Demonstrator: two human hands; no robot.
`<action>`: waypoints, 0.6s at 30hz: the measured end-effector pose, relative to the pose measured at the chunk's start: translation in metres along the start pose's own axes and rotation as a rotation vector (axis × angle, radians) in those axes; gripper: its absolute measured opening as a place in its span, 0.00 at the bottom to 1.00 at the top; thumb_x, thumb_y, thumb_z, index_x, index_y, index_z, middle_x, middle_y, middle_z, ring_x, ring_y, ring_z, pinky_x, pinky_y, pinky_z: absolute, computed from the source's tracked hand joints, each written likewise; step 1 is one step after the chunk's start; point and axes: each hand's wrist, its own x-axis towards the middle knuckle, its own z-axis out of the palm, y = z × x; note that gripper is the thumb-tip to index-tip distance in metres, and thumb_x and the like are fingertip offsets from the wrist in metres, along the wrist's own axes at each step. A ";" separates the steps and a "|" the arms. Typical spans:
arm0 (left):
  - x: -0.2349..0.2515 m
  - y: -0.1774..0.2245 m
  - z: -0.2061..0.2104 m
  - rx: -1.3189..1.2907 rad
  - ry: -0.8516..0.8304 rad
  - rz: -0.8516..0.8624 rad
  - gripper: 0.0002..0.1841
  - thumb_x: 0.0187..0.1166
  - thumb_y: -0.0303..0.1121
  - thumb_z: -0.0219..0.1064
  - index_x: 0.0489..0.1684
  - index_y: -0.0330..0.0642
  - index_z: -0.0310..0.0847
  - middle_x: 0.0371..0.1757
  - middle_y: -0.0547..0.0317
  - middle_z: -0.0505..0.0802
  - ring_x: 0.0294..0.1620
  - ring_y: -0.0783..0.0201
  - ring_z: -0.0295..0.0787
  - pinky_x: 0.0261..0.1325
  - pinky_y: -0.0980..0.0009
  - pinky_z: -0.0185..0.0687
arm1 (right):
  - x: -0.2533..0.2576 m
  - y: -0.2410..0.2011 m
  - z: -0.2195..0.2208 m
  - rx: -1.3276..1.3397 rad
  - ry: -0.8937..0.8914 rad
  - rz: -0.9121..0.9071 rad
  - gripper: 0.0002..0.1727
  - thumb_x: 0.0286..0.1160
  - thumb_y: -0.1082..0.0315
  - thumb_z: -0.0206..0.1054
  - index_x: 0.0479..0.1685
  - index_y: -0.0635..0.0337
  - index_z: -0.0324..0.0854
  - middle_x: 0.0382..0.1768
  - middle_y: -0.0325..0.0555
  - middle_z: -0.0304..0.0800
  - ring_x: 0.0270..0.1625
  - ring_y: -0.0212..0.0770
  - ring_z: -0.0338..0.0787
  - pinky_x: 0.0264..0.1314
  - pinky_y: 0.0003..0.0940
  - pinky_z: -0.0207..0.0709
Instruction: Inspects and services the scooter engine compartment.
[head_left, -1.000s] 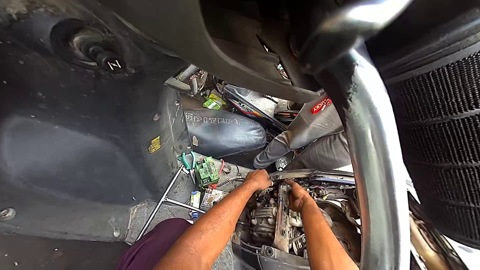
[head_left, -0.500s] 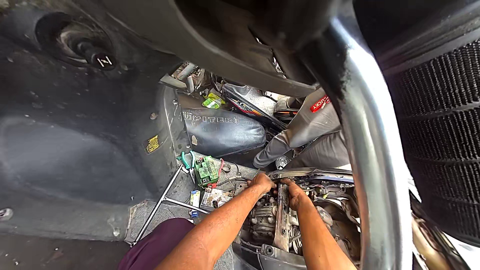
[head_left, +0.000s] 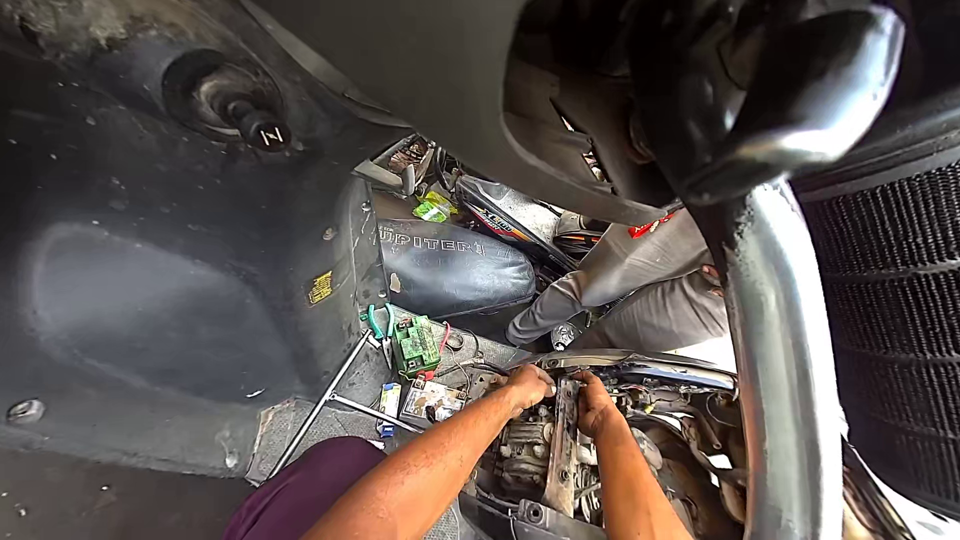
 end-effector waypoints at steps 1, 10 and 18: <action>-0.003 -0.001 -0.001 0.218 0.003 0.056 0.15 0.78 0.47 0.71 0.60 0.61 0.92 0.68 0.58 0.90 0.77 0.54 0.77 0.83 0.37 0.56 | -0.002 -0.001 0.000 0.010 -0.004 -0.004 0.19 0.82 0.52 0.57 0.48 0.61 0.78 0.35 0.54 0.87 0.35 0.48 0.88 0.38 0.49 0.84; -0.012 -0.012 0.007 0.966 0.032 0.287 0.16 0.84 0.37 0.59 0.61 0.52 0.90 0.80 0.46 0.78 0.85 0.43 0.65 0.88 0.35 0.47 | 0.004 0.000 0.002 -0.144 0.056 -0.054 0.21 0.85 0.51 0.56 0.55 0.63 0.78 0.40 0.56 0.87 0.40 0.50 0.88 0.42 0.50 0.84; -0.016 0.011 -0.015 1.086 -0.283 0.242 0.20 0.80 0.38 0.65 0.71 0.60 0.86 0.81 0.53 0.80 0.87 0.42 0.63 0.85 0.29 0.48 | 0.010 -0.003 0.003 -0.147 -0.023 0.055 0.29 0.84 0.46 0.58 0.67 0.63 0.75 0.50 0.62 0.89 0.46 0.55 0.92 0.49 0.53 0.88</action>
